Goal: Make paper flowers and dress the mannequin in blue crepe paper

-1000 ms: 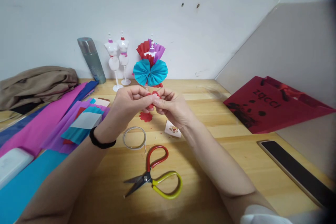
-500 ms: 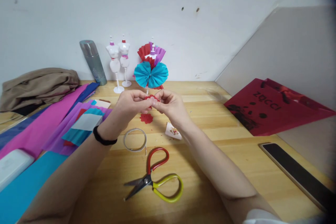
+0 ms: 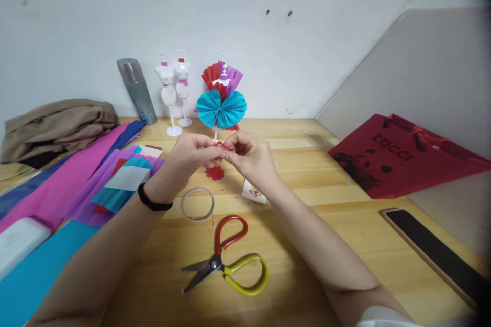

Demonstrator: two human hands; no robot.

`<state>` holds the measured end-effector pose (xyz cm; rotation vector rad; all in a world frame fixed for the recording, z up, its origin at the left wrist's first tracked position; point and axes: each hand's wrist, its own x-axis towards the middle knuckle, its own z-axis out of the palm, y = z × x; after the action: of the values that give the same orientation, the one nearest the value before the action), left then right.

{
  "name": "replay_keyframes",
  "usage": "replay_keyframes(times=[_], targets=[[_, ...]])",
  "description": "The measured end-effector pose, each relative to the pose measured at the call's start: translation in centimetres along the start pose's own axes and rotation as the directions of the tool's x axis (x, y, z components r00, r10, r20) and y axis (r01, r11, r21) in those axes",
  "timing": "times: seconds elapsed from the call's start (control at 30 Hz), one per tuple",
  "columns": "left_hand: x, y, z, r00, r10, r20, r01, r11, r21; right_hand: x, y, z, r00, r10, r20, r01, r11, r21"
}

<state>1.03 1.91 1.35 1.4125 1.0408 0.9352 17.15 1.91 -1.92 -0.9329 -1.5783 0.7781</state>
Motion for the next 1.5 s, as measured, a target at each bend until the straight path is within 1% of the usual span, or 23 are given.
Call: replay_keyframes(times=[0.13, 0.3, 0.43, 0.57, 0.7, 0.83, 1.03, 1.13, 1.3, 1.4, 1.5], targets=[[0.1, -0.2, 0.0, 1.0, 0.006, -0.007, -0.006, 1.0, -0.005, 0.1, 0.0, 0.0, 0.998, 0.058, 0.022, -0.059, 0.996, 0.066], [0.1, 0.0, 0.2, 1.0, 0.016, -0.025, -0.017, 1.0, -0.009, 0.2, -0.6, -0.2, 0.993, 0.111, 0.04, -0.116, 0.98, 0.16], [-0.1, 0.2, 0.3, 0.999, 0.024, -0.025, -0.025, 0.999, -0.034, 0.2, -1.0, -0.3, 0.986, 0.157, 0.052, -0.164, 0.97, 0.18], [-0.2, 0.2, 0.3, 0.999, 0.031, -0.016, -0.032, 0.998, -0.058, 0.0, -1.0, -0.2, 0.991, 0.129, 0.04, -0.134, 0.977, 0.166], [-0.1, 0.0, 0.2, 0.999, 0.041, -0.002, -0.041, 0.995, -0.09, -0.2, -0.9, -0.1, 0.996, 0.087, 0.014, -0.088, 0.991, 0.104], [-0.1, 0.0, 0.2, 0.999, 0.043, -0.01, -0.044, 0.994, -0.099, -0.4, -0.8, -0.1, 0.996, 0.089, 0.003, -0.088, 0.992, 0.085], [-0.3, 0.3, 0.5, 0.999, 0.032, -0.042, -0.036, 0.995, -0.092, -0.3, -1.0, 0.0, 0.995, 0.102, 0.015, -0.103, 0.98, 0.171], [-0.5, 0.6, 0.6, 0.997, 0.039, -0.061, -0.044, 0.996, -0.079, -0.2, -1.2, 0.0, 0.993, 0.122, 0.008, -0.121, 0.976, 0.182], [-0.5, 1.0, 0.8, 0.994, 0.056, -0.09, -0.061, 0.997, -0.055, 0.0, -1.8, 0.0, 0.988, 0.146, 0.045, -0.153, 0.956, 0.252], [-0.5, 1.2, 0.8, 0.994, 0.053, -0.1, -0.058, 0.997, -0.046, 0.1, -1.9, 0.0, 0.989, 0.144, 0.043, -0.151, 0.957, 0.248], [-0.7, 1.3, 0.8, 0.994, 0.059, -0.096, -0.064, 0.997, -0.045, 0.2, -1.7, 0.0, 0.993, 0.121, 0.008, -0.12, 0.967, 0.224]])
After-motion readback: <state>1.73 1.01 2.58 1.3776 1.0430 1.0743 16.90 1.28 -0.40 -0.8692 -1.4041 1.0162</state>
